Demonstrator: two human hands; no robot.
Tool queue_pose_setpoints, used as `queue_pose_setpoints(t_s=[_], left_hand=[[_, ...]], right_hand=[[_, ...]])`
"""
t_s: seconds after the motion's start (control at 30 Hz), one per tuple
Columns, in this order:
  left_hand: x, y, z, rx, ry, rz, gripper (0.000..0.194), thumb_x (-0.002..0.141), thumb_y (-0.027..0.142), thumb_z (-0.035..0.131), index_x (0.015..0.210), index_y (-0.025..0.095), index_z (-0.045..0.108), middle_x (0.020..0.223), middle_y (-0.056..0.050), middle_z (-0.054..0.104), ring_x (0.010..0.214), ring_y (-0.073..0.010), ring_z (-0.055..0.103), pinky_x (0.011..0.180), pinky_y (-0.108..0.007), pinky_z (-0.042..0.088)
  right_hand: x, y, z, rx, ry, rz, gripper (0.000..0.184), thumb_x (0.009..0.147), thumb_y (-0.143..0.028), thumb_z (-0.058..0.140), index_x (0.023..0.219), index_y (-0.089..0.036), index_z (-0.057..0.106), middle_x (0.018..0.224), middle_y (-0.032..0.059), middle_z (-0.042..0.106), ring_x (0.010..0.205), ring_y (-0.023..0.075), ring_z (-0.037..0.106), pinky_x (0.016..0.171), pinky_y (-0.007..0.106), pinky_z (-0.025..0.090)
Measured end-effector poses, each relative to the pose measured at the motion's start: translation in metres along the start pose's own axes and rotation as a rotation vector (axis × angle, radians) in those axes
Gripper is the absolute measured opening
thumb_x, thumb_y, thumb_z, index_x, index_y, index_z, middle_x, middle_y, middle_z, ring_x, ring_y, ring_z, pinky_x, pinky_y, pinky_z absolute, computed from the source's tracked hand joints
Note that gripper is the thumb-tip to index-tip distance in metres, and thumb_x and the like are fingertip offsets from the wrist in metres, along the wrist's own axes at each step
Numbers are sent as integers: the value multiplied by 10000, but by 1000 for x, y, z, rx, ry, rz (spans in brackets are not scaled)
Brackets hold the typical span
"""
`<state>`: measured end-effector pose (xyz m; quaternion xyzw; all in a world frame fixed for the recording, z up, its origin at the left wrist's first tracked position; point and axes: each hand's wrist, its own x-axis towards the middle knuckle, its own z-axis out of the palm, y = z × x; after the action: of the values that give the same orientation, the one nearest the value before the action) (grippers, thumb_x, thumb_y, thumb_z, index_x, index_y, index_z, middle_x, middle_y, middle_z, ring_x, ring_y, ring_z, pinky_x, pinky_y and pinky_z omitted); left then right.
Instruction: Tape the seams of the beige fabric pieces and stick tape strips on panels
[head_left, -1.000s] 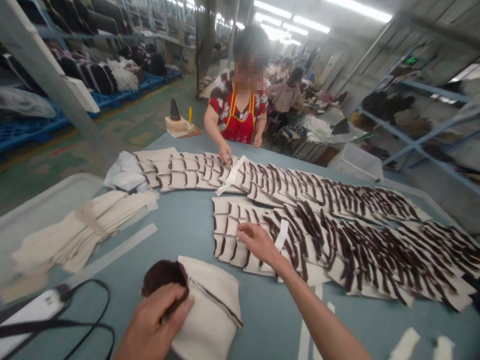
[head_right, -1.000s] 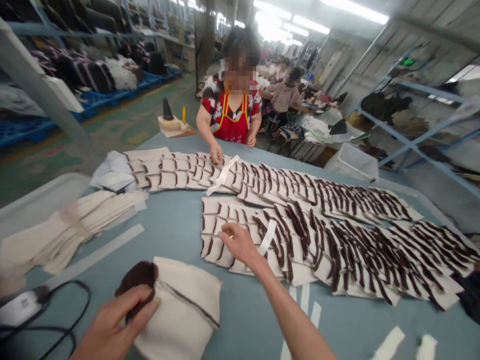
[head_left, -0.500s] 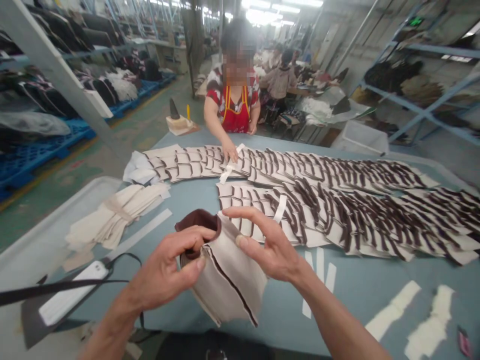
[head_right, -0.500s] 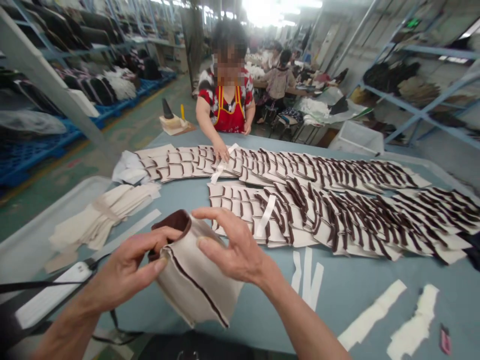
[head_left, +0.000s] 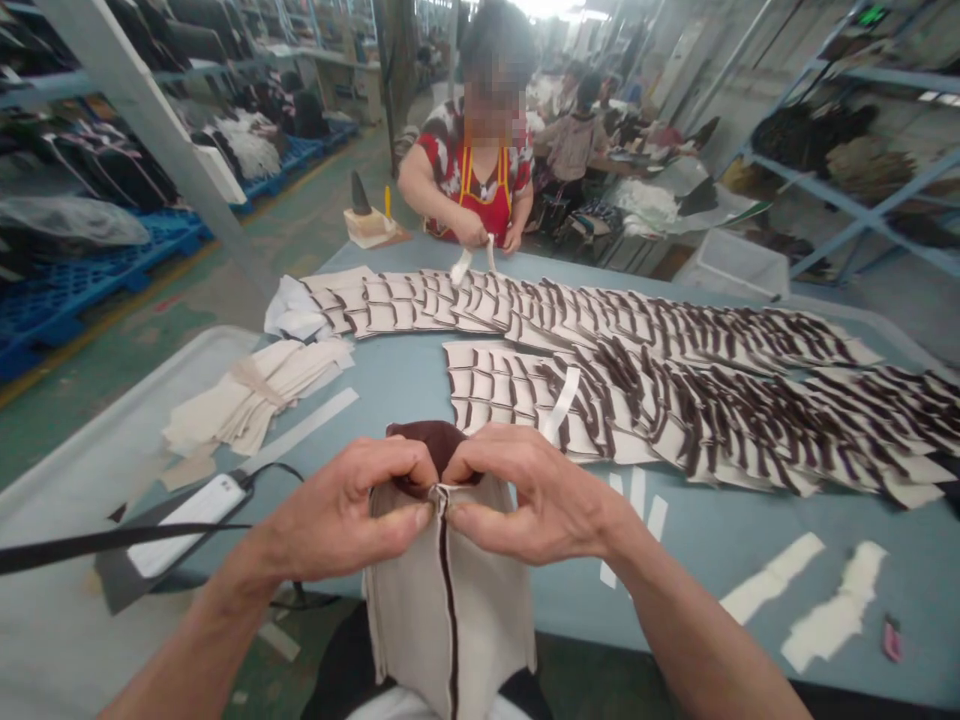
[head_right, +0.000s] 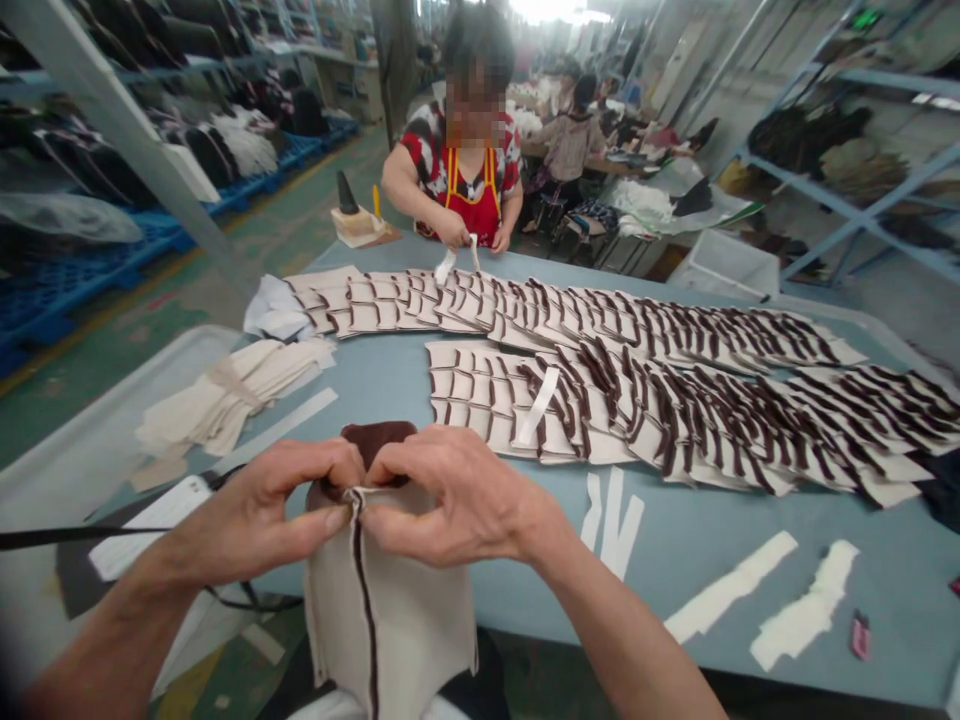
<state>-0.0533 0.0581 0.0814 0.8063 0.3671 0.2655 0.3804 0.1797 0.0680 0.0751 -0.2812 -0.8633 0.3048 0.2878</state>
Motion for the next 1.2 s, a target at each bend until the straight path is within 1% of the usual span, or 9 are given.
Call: queue_pose_setpoints(t_s=[0.13, 0.27, 0.5, 0.67, 0.77, 0.93, 1.07, 1.13, 1.2], left_hand=[[-1, 5, -3, -38, -30, -12, 143, 864, 211, 570, 764, 192, 671, 699, 35, 679, 642, -110, 595, 650, -198, 467], [-2, 7, -8, -32, -68, 40, 156, 900, 169, 563, 811, 188, 689, 739, 41, 719, 669, -95, 640, 680, -177, 496], [-10, 13, 0, 66, -11, 131, 190, 901, 104, 546, 837, 187, 705, 753, 53, 739, 680, -75, 654, 707, -175, 474], [-14, 11, 8, 5, 6, 64, 179, 918, 157, 544, 816, 195, 686, 730, 59, 696, 661, -84, 618, 667, -192, 443], [-14, 4, 10, -94, -25, 9, 201, 921, 182, 514, 777, 195, 654, 719, 53, 657, 673, -102, 598, 678, -210, 443], [-17, -10, 18, -305, -63, -63, 208, 944, 255, 504, 773, 193, 605, 750, 25, 612, 720, -144, 596, 687, -250, 456], [-16, -14, 20, -358, -63, -60, 253, 961, 317, 516, 759, 191, 600, 719, 25, 587, 695, -147, 578, 653, -251, 450], [-14, -11, 17, -287, -53, -49, 241, 950, 282, 528, 750, 187, 623, 707, 31, 616, 671, -132, 585, 645, -235, 449], [-12, -5, 10, -164, -41, -30, 221, 938, 226, 542, 753, 185, 655, 694, 44, 650, 641, -111, 590, 634, -214, 441]], right_hand=[[-3, -4, 6, 68, 21, 14, 89, 906, -230, 647, 823, -202, 634, 752, -19, 648, 696, 130, 567, 710, 261, 427], [-3, -9, 7, 89, 23, 50, 120, 896, -252, 676, 810, -198, 613, 736, -29, 618, 672, 117, 534, 676, 248, 400], [-8, -13, 11, 94, 16, 68, 192, 891, -261, 678, 756, -206, 553, 688, -49, 554, 641, 108, 489, 661, 249, 367], [-13, -12, 12, 111, -6, 90, 214, 917, -297, 707, 787, -197, 570, 718, -46, 578, 666, 105, 518, 693, 246, 383], [-12, -11, 13, 136, -11, 83, 240, 950, -329, 722, 807, -190, 588, 749, -39, 595, 684, 105, 526, 703, 245, 384], [-10, -4, 14, 230, -41, 92, 330, 973, -405, 735, 780, -186, 582, 721, -51, 539, 668, 99, 486, 670, 236, 365], [-12, -2, 15, 310, -69, 131, 298, 982, -390, 719, 799, -183, 608, 732, -46, 565, 662, 98, 496, 652, 224, 383], [-13, -5, 15, 254, -46, 147, 232, 967, -327, 711, 811, -182, 619, 744, -37, 599, 671, 104, 521, 660, 228, 393], [-13, -11, 16, 130, 14, 162, 125, 921, -245, 698, 835, -180, 635, 779, -16, 653, 706, 120, 567, 698, 244, 409]])
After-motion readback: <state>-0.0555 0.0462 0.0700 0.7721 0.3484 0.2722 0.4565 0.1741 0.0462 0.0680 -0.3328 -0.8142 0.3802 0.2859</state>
